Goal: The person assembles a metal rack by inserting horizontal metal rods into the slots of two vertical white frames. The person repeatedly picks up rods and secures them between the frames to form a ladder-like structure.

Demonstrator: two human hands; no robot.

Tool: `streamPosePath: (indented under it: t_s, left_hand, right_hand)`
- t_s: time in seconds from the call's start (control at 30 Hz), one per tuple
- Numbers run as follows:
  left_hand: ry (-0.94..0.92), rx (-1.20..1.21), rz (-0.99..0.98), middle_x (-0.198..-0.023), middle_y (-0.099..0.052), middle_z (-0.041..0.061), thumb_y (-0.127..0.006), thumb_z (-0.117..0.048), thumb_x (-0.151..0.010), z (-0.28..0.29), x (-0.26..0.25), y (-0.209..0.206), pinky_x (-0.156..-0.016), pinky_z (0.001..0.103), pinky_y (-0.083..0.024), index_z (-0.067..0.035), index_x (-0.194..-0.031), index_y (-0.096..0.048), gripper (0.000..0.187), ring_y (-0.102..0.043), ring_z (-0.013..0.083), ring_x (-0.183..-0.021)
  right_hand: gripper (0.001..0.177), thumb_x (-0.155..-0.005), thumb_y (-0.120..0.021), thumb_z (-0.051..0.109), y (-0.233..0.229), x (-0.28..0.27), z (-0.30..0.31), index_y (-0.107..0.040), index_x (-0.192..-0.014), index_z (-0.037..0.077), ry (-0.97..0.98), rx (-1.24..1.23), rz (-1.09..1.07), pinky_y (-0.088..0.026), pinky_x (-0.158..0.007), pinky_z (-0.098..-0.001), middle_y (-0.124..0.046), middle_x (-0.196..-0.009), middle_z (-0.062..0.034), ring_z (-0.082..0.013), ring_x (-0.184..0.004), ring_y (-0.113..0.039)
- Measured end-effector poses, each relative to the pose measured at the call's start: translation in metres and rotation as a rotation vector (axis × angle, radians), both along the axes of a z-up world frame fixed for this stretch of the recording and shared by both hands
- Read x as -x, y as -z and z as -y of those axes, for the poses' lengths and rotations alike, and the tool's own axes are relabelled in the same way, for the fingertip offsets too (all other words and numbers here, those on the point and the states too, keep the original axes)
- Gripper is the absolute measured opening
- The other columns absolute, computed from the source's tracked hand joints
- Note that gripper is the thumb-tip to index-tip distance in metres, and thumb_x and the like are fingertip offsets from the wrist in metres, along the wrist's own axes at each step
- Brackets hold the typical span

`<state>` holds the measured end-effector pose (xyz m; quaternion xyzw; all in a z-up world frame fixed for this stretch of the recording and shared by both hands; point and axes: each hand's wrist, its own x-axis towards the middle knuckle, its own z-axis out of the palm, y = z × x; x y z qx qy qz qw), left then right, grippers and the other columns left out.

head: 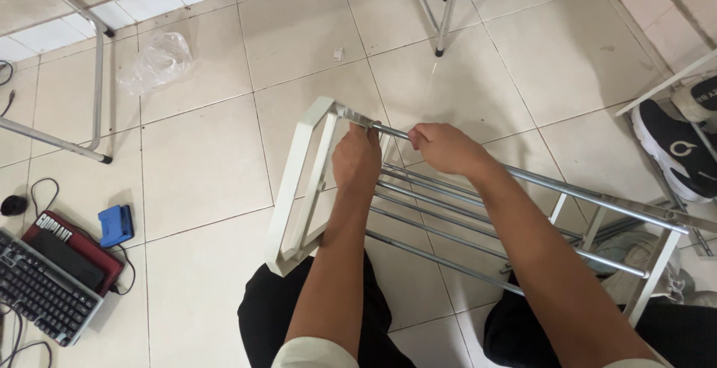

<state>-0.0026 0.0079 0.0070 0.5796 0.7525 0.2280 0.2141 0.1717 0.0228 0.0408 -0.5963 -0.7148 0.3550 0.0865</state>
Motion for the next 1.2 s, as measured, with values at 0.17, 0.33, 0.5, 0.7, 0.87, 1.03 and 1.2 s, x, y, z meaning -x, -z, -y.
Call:
streamPosePath:
  t_s: [0.17, 0.33, 0.5, 0.7, 0.87, 1.03, 1.2]
  left_hand:
    - [-0.027, -0.017, 0.018, -0.088, -0.073, 0.021, -0.054, -0.03, -0.103, 0.0, -0.004, -0.003, -0.075, 0.054, -0.054, -0.005, -0.11, -0.054, 0.025, -0.07, 0.0426, -0.085]
    - [-0.033, -0.008, 0.05, -0.091, -0.073, 0.02, -0.054, -0.028, -0.102, 0.0, -0.007, -0.005, -0.074, 0.054, -0.053, -0.01, -0.127, -0.054, 0.031, -0.07, 0.0422, -0.086]
    - [-0.007, 0.011, 0.047, -0.093, -0.074, 0.018, -0.054, -0.03, -0.102, 0.001, -0.002, -0.001, -0.077, 0.053, -0.054, -0.013, -0.125, -0.064, 0.03, -0.071, 0.0409, -0.089]
    - [-0.005, -0.002, 0.096, -0.095, -0.074, 0.019, -0.054, -0.029, -0.101, -0.005, -0.004, -0.002, -0.079, 0.052, -0.055, -0.014, -0.13, -0.063, 0.033, -0.071, 0.0406, -0.09]
    - [-0.015, 0.05, 0.099, -0.097, -0.074, 0.019, -0.053, -0.03, -0.102, -0.008, -0.006, -0.006, -0.077, 0.052, -0.055, -0.014, -0.131, -0.062, 0.034, -0.07, 0.0407, -0.09]
    - [-0.026, 0.089, 0.063, -0.095, -0.074, 0.018, -0.053, -0.032, -0.101, -0.01, -0.01, -0.012, -0.078, 0.052, -0.055, -0.017, -0.132, -0.061, 0.035, -0.071, 0.0405, -0.089]
    - [-0.033, 0.007, 0.034, -0.094, -0.075, 0.016, -0.053, -0.031, -0.102, -0.008, -0.014, -0.009, -0.076, 0.052, -0.055, -0.016, -0.13, -0.061, 0.033, -0.072, 0.0387, -0.087]
  right_hand:
    - [0.027, -0.104, -0.046, 0.031, 0.009, -0.001, 0.019, -0.066, -0.109, 0.014, -0.028, -0.26, 0.165, -0.053, -0.08, -0.0478, -0.072, -0.103, -0.0053, -0.0315, -0.094, -0.068]
    - [0.026, -0.103, -0.053, 0.032, 0.019, 0.008, 0.03, -0.061, -0.096, 0.009, -0.14, -0.814, 0.343, -0.057, -0.065, -0.0407, -0.068, -0.088, -0.0087, -0.0282, -0.086, -0.067]
    - [0.032, -0.104, -0.051, 0.04, 0.011, 0.015, 0.024, -0.061, -0.096, 0.011, -0.103, -0.56, 0.399, -0.057, -0.056, -0.0468, -0.069, -0.079, -0.0108, -0.0324, -0.08, -0.069]
    - [0.04, -0.105, -0.044, 0.047, -0.009, 0.02, 0.016, -0.066, -0.102, 0.014, 0.022, -0.244, 0.373, -0.055, -0.064, -0.054, -0.072, -0.077, -0.0156, -0.0399, -0.074, -0.07]
    - [0.054, -0.106, -0.038, 0.049, -0.006, 0.013, -0.014, -0.073, -0.09, 0.01, 0.093, 0.142, 0.15, -0.052, -0.077, -0.0513, -0.072, -0.075, -0.0152, -0.0365, -0.079, -0.071]
    - [0.049, -0.104, -0.043, 0.05, -0.005, 0.008, -0.024, -0.071, -0.093, 0.012, 0.102, 0.172, 0.103, -0.051, -0.076, -0.0486, -0.069, -0.077, -0.0139, -0.0362, -0.08, -0.067]
    - [0.036, -0.103, -0.049, 0.041, 0.008, 0.017, 0.007, -0.066, -0.098, 0.01, 0.037, -0.415, 0.18, -0.054, -0.068, -0.0492, -0.07, -0.083, -0.0109, -0.0343, -0.081, -0.068]
